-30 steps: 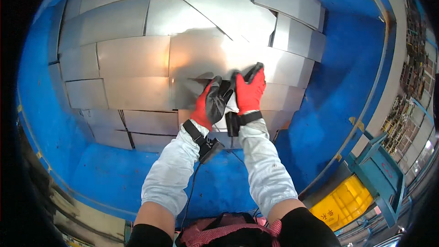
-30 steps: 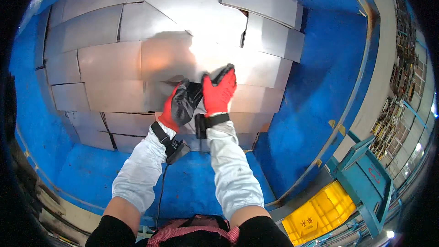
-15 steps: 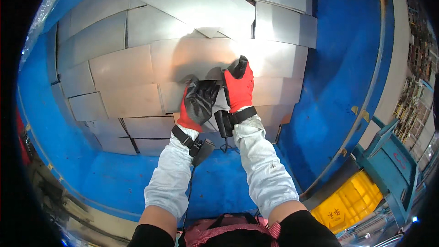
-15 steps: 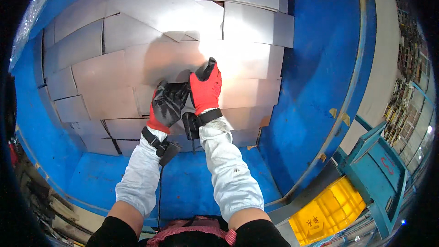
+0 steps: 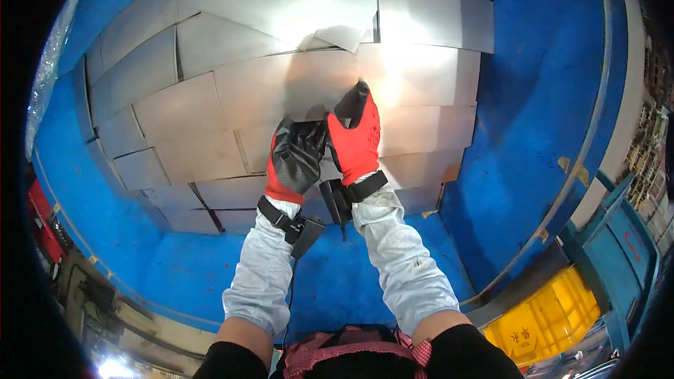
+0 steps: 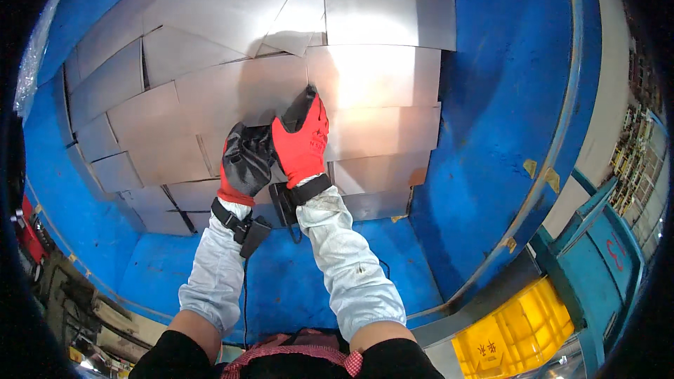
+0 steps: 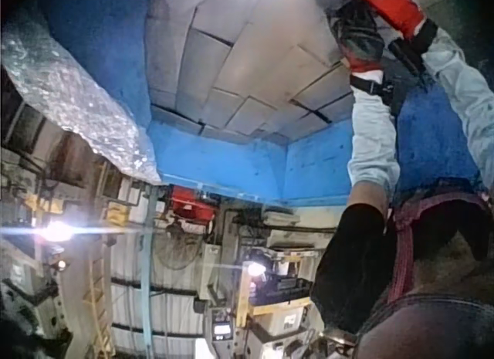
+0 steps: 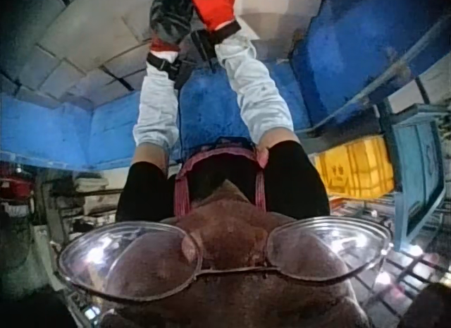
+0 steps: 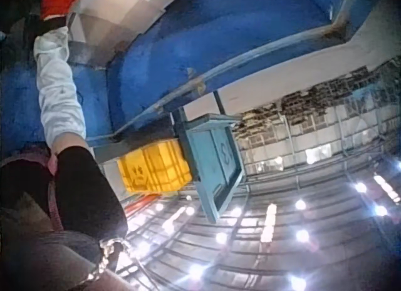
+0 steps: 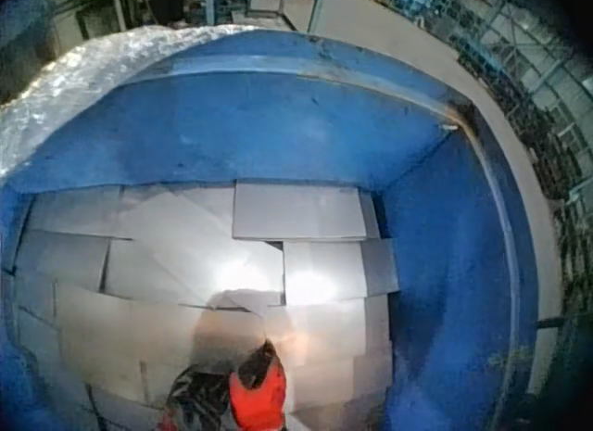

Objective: Operating a stamping press to shape metal sheets and sorting the resulting parts into bins.

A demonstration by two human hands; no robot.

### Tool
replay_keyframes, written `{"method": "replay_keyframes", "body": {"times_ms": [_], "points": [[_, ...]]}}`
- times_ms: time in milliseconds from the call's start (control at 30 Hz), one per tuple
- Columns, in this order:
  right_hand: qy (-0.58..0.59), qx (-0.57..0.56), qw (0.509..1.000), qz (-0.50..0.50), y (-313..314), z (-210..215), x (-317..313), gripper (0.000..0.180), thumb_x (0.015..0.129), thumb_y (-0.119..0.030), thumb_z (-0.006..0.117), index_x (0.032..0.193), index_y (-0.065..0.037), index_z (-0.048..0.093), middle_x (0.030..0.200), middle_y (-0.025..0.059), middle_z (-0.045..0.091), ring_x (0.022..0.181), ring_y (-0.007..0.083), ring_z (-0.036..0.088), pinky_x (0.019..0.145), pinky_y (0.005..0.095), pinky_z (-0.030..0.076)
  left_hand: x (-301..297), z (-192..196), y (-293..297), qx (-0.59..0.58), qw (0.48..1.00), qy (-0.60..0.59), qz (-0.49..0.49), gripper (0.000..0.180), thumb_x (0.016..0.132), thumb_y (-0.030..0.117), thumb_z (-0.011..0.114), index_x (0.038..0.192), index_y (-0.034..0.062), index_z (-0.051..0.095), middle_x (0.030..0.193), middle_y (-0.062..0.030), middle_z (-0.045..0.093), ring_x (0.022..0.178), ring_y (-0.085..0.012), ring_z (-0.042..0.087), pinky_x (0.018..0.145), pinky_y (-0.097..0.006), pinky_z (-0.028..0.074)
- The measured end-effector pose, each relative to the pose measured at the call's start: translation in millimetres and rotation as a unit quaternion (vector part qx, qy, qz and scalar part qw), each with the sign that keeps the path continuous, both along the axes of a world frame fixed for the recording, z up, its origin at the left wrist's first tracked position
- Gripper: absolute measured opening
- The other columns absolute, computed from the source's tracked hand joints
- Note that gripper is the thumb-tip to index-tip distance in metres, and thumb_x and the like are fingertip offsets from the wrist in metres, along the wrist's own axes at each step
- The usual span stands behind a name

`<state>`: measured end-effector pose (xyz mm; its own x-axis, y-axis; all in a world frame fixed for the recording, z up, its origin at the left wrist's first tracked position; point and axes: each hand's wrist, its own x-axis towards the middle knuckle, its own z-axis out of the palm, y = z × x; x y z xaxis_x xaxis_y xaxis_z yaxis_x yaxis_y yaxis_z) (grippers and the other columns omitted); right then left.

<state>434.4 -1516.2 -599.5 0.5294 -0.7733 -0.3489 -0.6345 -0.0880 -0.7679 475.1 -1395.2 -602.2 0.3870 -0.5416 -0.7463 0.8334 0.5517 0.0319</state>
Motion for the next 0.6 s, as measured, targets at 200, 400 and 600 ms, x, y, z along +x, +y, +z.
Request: {"method": "replay_keyframes", "body": {"times_ms": [200, 400, 600], "points": [[-0.026, 0.019, 0.999, 0.002, 9, -5, -20, 0.073, 0.069, -0.019, 0.068, 0.130, 0.001, 0.034, 0.123, 0.0217, 0.045, 0.114, 0.0362, 0.042, 0.098, 0.0412, 0.032, -4, -7, 10, -0.018, 0.999, 0.042, 0.001, 0.036, 0.091, 0.029, 0.046, 0.113, 0.0009, 0.052, 0.114, -0.0157, 0.057, 0.107, -0.0285, 0.053, 0.098, -0.039, 0.039], [0.037, -0.126, 0.986, 0.101, -13, 12, -10, 0.066, 0.072, -0.019, 0.063, 0.129, 0.000, 0.037, 0.123, 0.0211, 0.045, 0.114, 0.0359, 0.041, 0.099, 0.0423, 0.031, -1, 2, 2, 0.051, 0.990, 0.081, 0.108, 0.024, 0.090, 0.027, 0.050, 0.104, 0.0085, 0.056, 0.098, -0.0115, 0.062, 0.096, -0.0283, 0.057, 0.096, -0.041, 0.040], [-0.012, -0.243, 0.895, 0.374, -20, -1, 55, 0.060, 0.074, -0.029, 0.058, 0.124, 0.001, 0.041, 0.123, 0.0214, 0.043, 0.116, 0.0395, 0.038, 0.101, 0.0475, 0.026, -9, -29, 12, -0.097, 0.994, 0.026, 0.050, 0.030, 0.091, 0.032, 0.047, 0.095, 0.0042, 0.058, 0.091, -0.0119, 0.063, 0.093, -0.0252, 0.058, 0.093, -0.039, 0.042]]}}
